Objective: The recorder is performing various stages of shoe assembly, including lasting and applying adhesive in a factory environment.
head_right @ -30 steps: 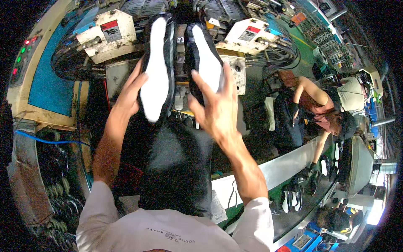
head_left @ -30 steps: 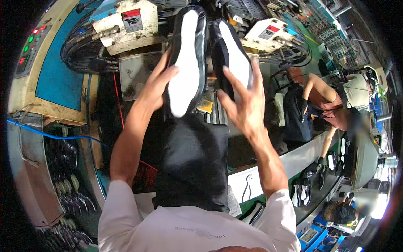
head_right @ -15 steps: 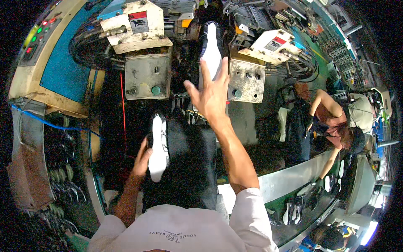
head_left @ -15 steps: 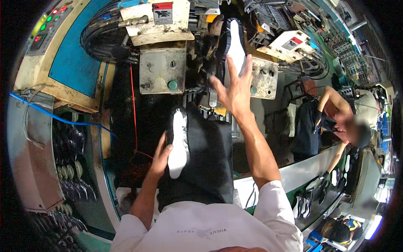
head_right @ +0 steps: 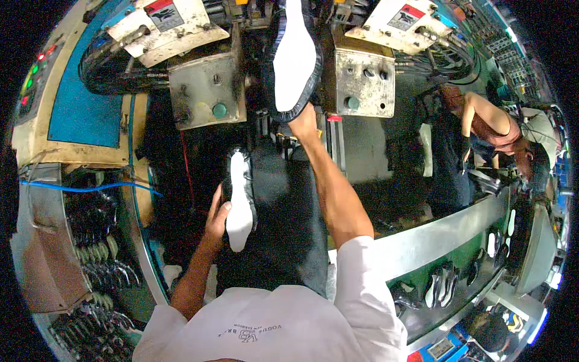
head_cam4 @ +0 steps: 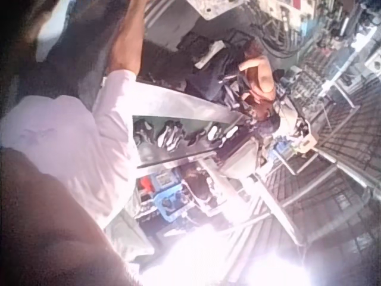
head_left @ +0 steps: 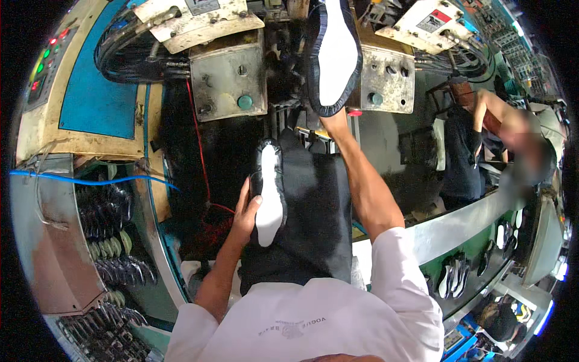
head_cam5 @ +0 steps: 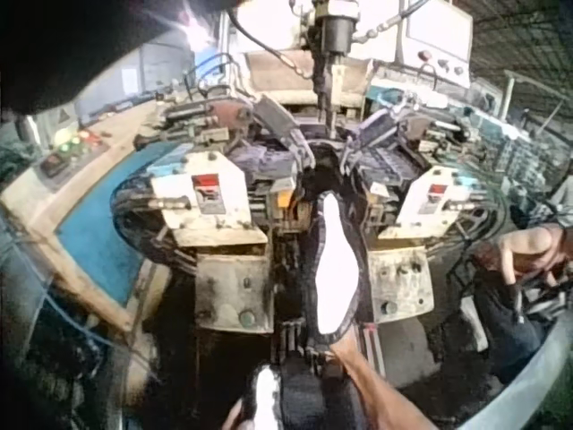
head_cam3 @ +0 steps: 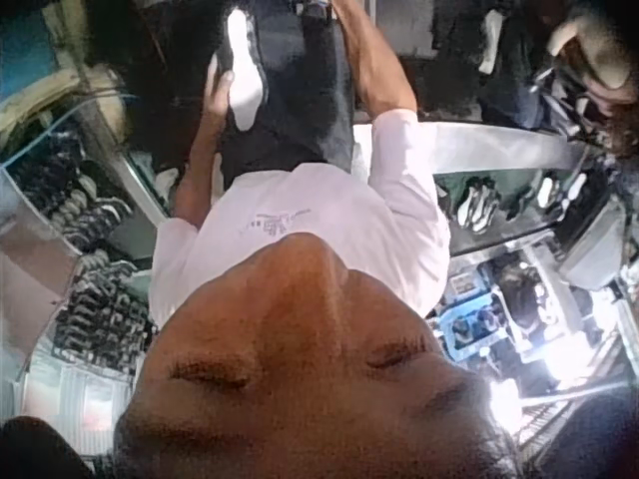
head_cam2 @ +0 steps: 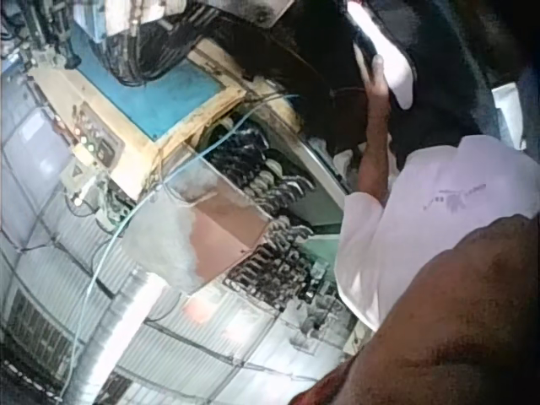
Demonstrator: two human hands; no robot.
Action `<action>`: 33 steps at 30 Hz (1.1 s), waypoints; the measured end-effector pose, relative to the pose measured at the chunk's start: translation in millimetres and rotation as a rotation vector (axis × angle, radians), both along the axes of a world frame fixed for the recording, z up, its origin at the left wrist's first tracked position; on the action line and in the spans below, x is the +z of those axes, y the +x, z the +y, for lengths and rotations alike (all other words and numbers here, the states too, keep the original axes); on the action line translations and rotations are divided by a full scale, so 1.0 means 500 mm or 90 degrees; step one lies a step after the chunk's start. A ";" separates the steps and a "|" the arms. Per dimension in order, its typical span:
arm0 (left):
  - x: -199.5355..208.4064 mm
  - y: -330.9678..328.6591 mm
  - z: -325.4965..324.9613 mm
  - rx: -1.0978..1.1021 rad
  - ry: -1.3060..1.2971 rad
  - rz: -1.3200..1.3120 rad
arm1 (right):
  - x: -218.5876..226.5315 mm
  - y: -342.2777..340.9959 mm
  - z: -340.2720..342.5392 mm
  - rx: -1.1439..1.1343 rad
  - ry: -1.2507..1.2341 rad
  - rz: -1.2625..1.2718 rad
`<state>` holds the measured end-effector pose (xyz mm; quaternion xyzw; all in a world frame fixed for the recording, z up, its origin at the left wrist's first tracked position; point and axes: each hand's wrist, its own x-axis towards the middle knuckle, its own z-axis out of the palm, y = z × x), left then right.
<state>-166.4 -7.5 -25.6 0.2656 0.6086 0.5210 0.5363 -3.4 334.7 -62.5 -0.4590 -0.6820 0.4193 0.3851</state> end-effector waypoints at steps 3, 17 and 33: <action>-0.011 0.008 0.020 0.004 -0.004 -0.021 | -0.018 0.078 -0.041 -0.023 -0.179 -0.054; -0.008 0.013 -0.013 0.029 -0.033 -0.074 | 0.329 -0.036 -0.107 -0.029 0.553 -0.369; 0.002 0.023 0.014 -0.050 -0.054 -0.032 | 0.375 -0.131 0.098 -0.052 0.656 -0.371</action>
